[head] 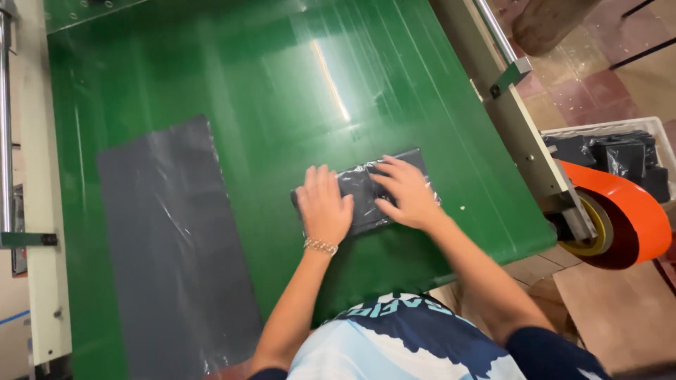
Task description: Folding plastic bags and stacking them into a red plastic crate
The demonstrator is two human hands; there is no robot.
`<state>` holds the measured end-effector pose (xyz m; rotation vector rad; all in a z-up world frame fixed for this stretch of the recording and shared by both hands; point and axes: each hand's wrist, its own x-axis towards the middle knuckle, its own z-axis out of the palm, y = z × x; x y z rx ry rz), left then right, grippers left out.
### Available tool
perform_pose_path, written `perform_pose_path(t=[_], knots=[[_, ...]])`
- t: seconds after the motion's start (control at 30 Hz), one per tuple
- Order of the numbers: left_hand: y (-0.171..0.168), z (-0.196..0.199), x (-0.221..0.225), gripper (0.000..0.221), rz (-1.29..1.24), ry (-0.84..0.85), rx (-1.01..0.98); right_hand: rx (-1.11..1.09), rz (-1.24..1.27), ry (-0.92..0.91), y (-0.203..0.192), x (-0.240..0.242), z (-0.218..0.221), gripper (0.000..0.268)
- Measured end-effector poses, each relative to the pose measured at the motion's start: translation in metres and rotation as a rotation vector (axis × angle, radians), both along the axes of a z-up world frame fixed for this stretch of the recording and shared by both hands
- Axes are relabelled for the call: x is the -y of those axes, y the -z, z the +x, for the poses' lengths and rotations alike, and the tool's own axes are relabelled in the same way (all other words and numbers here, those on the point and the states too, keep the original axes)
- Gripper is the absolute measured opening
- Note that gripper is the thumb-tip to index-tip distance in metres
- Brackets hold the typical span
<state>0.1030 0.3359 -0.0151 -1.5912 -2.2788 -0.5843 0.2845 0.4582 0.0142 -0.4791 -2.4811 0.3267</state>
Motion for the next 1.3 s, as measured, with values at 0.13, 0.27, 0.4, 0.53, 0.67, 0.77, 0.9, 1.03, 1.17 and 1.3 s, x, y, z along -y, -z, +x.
perform_pose_path(t=[0.13, 0.27, 0.4, 0.53, 0.67, 0.77, 0.9, 1.03, 1.17, 1.3], knots=[[0.016, 0.027, -0.004, 0.068, -0.14, 0.096, 0.072, 0.059, 0.019, 0.052, 0.045, 0.015, -0.045, 0.064], [-0.001, -0.005, 0.035, 0.091, -0.413, 0.057, 0.117, 0.32, 0.095, 0.152, 0.042, -0.015, -0.016, 0.085], [-0.001, -0.023, 0.097, 0.097, -0.41, 0.184, -0.056, 0.475, 0.146, 0.326, 0.048, -0.034, 0.02, 0.088], [0.064, -0.037, 0.095, 0.061, -0.066, 0.365, -0.328, 0.31, 0.011, 0.037, 0.035, 0.025, -0.01, 0.08], [0.086, -0.037, 0.069, 0.015, -0.045, 0.613, -0.369, 0.313, -0.064, -0.218, 0.044, 0.09, -0.019, 0.086], [0.035, -0.022, 0.05, 0.021, -0.389, 0.717, -0.007, 0.217, -0.044, -0.19, 0.06, 0.104, -0.008, 0.066], [-0.027, -0.014, 0.016, 0.037, -0.654, 0.692, 0.832, -0.043, -0.307, -0.172, 0.061, 0.113, 0.021, 0.027], [-0.006, -0.041, -0.034, 0.073, -0.754, 0.36, 1.541, -0.191, -0.979, 0.116, 0.141, 0.087, 0.057, 0.015], [0.03, -0.044, -0.058, 0.07, -0.603, 0.284, 1.256, -0.767, -1.769, 0.392, 0.108, 0.068, 0.052, 0.023], [0.024, -0.025, -0.056, 0.037, -0.47, 0.262, 0.64, -0.92, -2.076, 0.376, 0.119, 0.048, 0.056, 0.014]])
